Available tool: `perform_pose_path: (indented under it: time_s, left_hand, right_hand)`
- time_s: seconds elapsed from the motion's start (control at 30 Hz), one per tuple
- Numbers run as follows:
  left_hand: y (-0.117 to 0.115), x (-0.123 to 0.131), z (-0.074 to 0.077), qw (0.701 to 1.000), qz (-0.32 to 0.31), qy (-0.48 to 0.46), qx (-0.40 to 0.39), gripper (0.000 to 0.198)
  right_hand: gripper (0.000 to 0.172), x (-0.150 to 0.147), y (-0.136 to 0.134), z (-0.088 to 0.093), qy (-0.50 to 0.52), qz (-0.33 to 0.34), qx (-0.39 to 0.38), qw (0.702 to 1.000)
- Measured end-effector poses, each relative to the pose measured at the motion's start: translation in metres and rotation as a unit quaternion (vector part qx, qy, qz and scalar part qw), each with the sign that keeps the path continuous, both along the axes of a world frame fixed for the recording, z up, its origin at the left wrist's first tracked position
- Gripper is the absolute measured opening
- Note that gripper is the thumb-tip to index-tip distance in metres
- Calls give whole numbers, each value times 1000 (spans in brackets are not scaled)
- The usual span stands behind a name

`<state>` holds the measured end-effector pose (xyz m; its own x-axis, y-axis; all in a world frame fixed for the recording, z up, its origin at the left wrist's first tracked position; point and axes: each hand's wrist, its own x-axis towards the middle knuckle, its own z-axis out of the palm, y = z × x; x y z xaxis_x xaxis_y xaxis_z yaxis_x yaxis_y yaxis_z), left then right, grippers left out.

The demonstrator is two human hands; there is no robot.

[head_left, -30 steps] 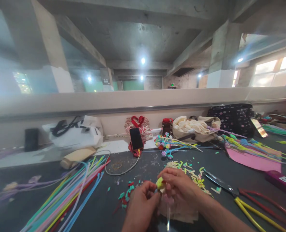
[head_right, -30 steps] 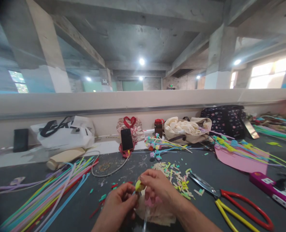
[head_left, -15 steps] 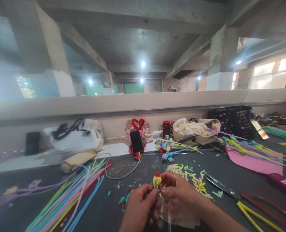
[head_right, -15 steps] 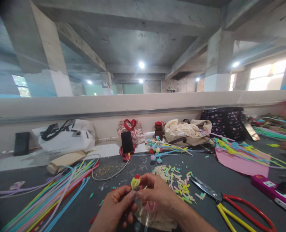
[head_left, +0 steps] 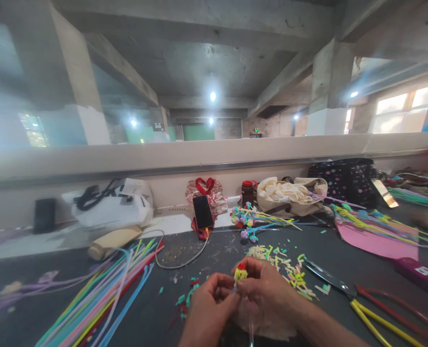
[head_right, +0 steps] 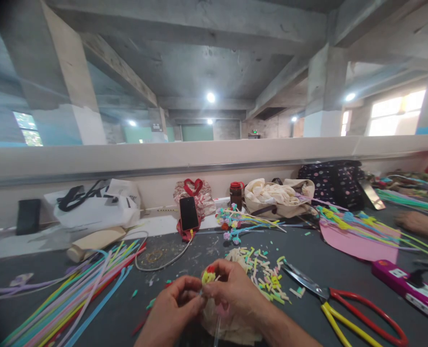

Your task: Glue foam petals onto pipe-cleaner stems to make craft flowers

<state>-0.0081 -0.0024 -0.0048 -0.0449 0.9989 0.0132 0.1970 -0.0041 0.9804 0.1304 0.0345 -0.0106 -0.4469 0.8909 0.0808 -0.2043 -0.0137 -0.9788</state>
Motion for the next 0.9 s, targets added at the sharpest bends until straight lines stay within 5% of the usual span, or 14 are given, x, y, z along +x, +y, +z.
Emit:
perform_pose_path:
  time_s: [0.17,0.4,0.63,0.9]
  left_hand:
    - [-2,-2,3,999,-12,20,23,12]
    - [1,-5,-2,994,-41,-98,-41,26]
    - [6,-12,-2,944,-84,-282,-149,26]
    - [0,-12,10,904,-62,-349,-241,20]
  right_hand:
    - [18,-2,-5,7,-30,2,14,999]
    - [37,2,-3,6,-30,59,-5,998]
    - [26,4,-3,9,-34,62,30,997]
    - [27,-2,-6,1,-31,46,-22,998]
